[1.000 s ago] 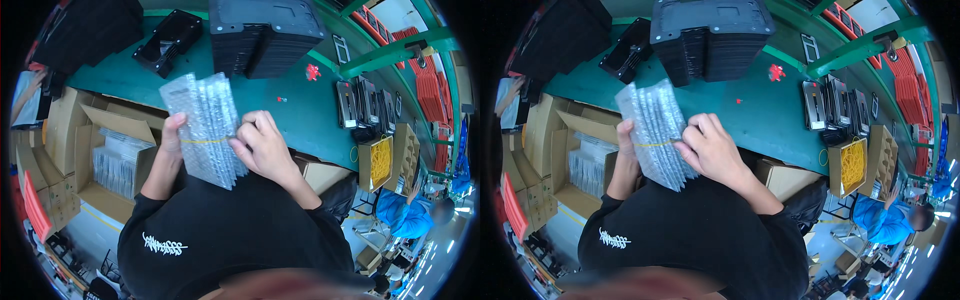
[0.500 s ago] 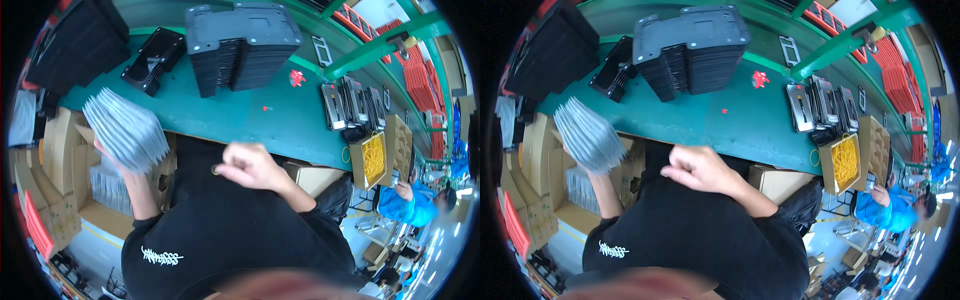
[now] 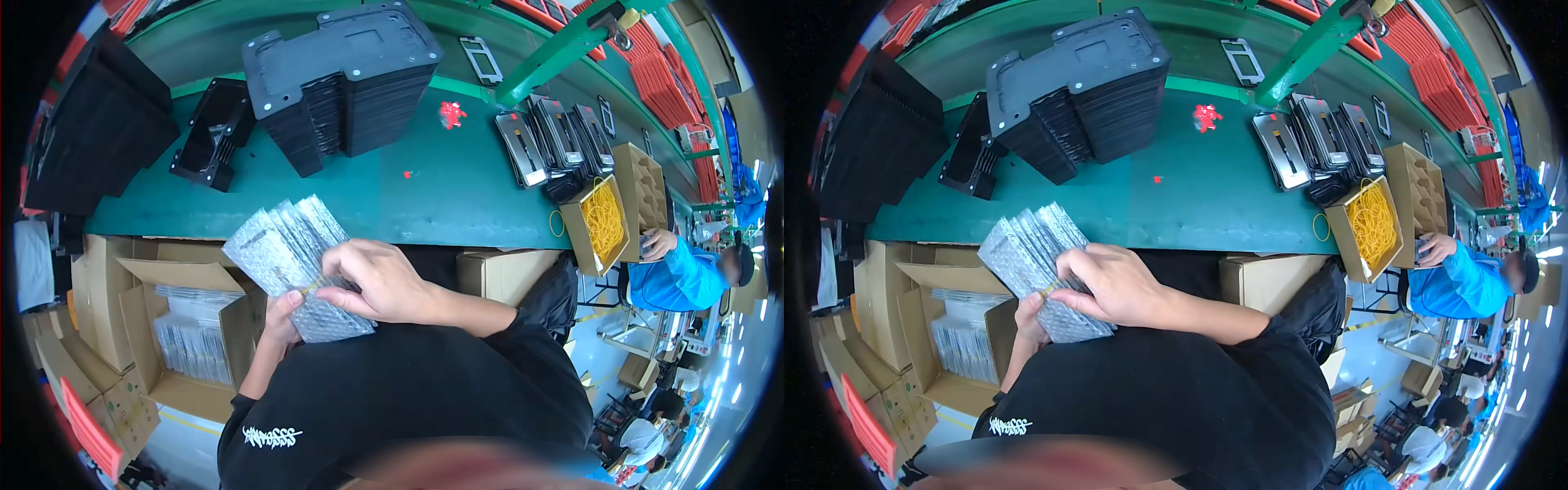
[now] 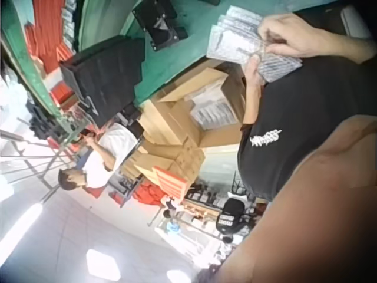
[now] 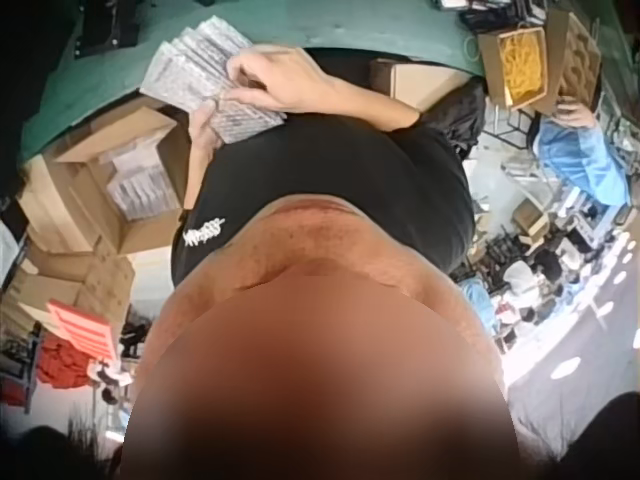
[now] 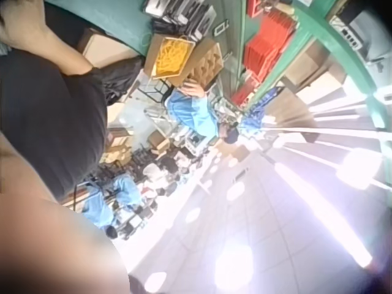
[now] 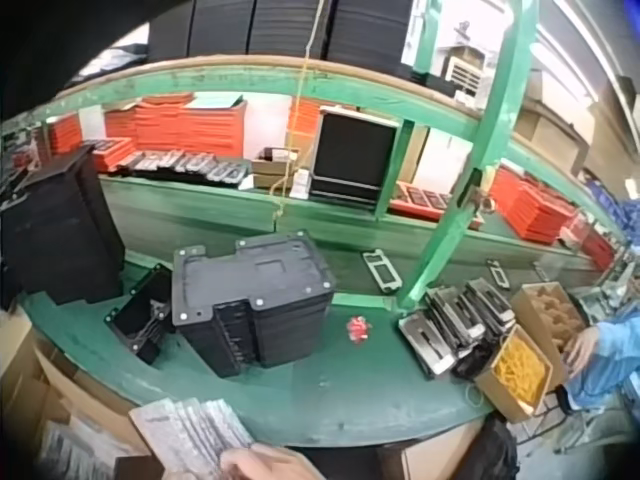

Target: Assembling electronic components and screens into plastic housings on a factory production line.

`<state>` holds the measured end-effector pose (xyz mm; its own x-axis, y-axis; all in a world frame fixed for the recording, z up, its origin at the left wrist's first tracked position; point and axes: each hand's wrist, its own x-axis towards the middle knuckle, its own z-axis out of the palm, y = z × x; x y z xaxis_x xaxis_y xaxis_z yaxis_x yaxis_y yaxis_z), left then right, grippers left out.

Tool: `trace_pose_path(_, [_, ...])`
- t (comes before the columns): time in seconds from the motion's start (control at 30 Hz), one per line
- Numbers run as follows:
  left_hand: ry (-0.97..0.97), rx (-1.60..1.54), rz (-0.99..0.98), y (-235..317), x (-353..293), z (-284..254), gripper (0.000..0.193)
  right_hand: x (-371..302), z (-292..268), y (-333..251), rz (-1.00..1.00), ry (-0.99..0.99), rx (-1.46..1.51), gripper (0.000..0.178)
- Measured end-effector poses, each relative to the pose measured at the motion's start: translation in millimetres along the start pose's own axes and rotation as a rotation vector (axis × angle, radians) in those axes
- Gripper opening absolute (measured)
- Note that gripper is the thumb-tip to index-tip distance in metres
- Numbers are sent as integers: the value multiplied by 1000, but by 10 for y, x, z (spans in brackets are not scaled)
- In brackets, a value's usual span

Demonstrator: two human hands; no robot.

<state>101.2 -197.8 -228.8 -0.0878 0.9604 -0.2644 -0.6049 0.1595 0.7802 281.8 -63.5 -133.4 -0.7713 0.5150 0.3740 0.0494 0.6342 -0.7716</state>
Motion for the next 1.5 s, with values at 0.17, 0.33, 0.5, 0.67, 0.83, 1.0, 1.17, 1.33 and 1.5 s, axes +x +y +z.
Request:
trace_pose_path(0.17, [8,-173,69,18,122,63,89,79,39,-45,74,91,46,28])
trace_pose_path(0.33, [79,-130,151,227,213,72,83,120,118,59,-51,19,-65,30])
trace_pose_path(0.5, [260,-308,369,626,300,-3,74,88,80,5,-286,-75,-83,34])
trace_pose_path(0.67, [475,-339,512,1040,493,29,77,9,95,109,-304,-86,-56,37])
trace_pose_path(0.83, [377,-440,476,1090,585,-322,81,-109,-173,203,-252,-61,58,38])
trace_pose_path(1.0, [248,-511,521,1008,757,-615,73,-592,-1181,266,81,252,-146,16])
trace_pose_path(1.17, [-776,-766,173,949,994,-487,74,-1430,-2515,196,776,837,-883,13])
trace_pose_path(1.33, [-1327,-748,-147,802,1436,205,83,-2467,-3291,812,839,609,-1195,19])
trace_pose_path(1.5, [-1072,-696,-528,736,1271,455,90,-1771,-2833,377,790,607,-1210,29])
